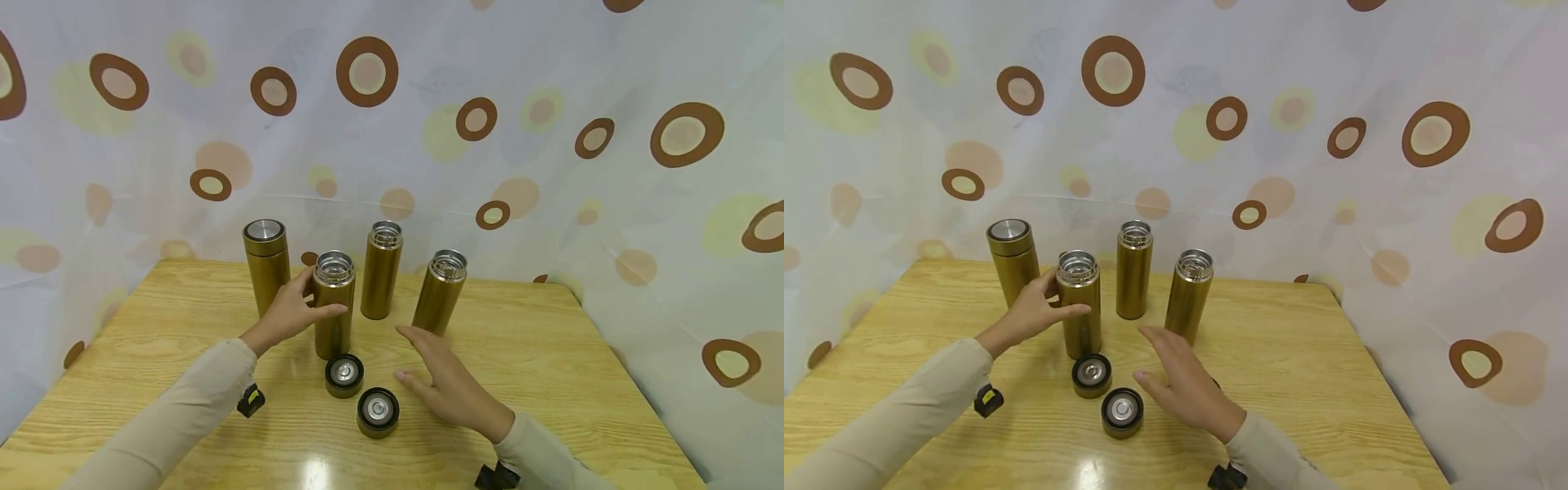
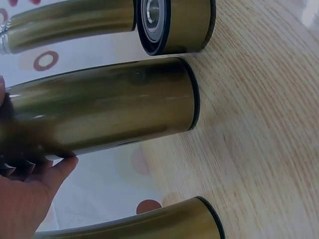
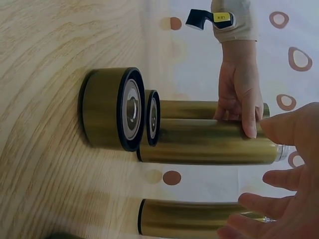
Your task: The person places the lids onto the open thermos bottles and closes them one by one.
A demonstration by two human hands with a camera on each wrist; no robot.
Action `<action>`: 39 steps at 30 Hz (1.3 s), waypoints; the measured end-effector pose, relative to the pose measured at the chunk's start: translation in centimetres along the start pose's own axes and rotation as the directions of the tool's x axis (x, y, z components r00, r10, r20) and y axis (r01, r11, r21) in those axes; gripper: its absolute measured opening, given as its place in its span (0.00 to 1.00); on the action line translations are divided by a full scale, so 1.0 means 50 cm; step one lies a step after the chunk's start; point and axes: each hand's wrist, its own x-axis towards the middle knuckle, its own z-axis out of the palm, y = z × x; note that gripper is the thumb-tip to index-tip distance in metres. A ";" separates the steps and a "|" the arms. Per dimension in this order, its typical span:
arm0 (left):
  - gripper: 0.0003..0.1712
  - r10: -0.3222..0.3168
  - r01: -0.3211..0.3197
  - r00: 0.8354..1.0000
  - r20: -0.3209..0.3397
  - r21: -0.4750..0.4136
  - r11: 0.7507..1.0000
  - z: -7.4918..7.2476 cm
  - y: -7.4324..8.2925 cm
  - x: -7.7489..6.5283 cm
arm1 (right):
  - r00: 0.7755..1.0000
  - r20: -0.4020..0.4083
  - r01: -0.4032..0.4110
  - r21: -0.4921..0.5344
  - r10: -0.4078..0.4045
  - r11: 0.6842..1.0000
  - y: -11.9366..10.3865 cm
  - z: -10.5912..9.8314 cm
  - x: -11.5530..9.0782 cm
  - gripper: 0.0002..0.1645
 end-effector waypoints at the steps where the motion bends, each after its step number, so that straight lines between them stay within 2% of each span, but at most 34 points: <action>1: 0.51 0.001 -0.001 1.000 -0.001 0.003 1.000 0.000 0.000 0.000 | 1.000 0.006 -0.005 0.001 0.005 1.000 -0.002 0.003 0.003 0.39; 7: 0.51 0.010 -0.009 1.000 -0.008 0.010 1.000 -0.001 -0.002 0.001 | 0.996 0.081 -0.046 -0.003 0.046 0.999 -0.017 0.037 0.033 0.37; 12: 0.51 0.017 -0.017 1.000 -0.006 0.009 1.000 -0.001 -0.002 0.001 | 0.979 0.182 -0.091 -0.021 0.094 0.996 -0.026 0.073 0.070 0.39; 19: 0.52 0.002 -0.002 1.000 -0.007 -0.001 1.000 0.001 -0.004 0.000 | 0.943 0.277 -0.138 -0.182 0.185 0.974 -0.036 0.122 0.113 0.47; 24: 0.52 0.004 -0.005 1.000 -0.009 -0.006 1.000 0.004 -0.007 0.001 | 0.929 0.294 -0.148 -0.263 0.225 0.953 -0.039 0.139 0.127 0.49; 30: 0.52 0.010 -0.010 1.000 -0.016 0.002 1.000 0.005 -0.007 0.001 | 0.921 0.310 -0.131 -0.320 0.234 0.938 -0.044 0.145 0.142 0.46; 34: 0.52 0.024 -0.023 1.000 -0.021 0.010 1.000 0.005 -0.005 0.001 | 0.909 0.333 -0.136 -0.332 0.251 0.934 -0.042 0.149 0.150 0.46; 39: 0.52 0.017 -0.017 1.000 -0.026 0.010 1.000 0.004 -0.007 0.000 | 0.907 0.342 -0.124 -0.339 0.245 0.933 -0.036 0.156 0.156 0.45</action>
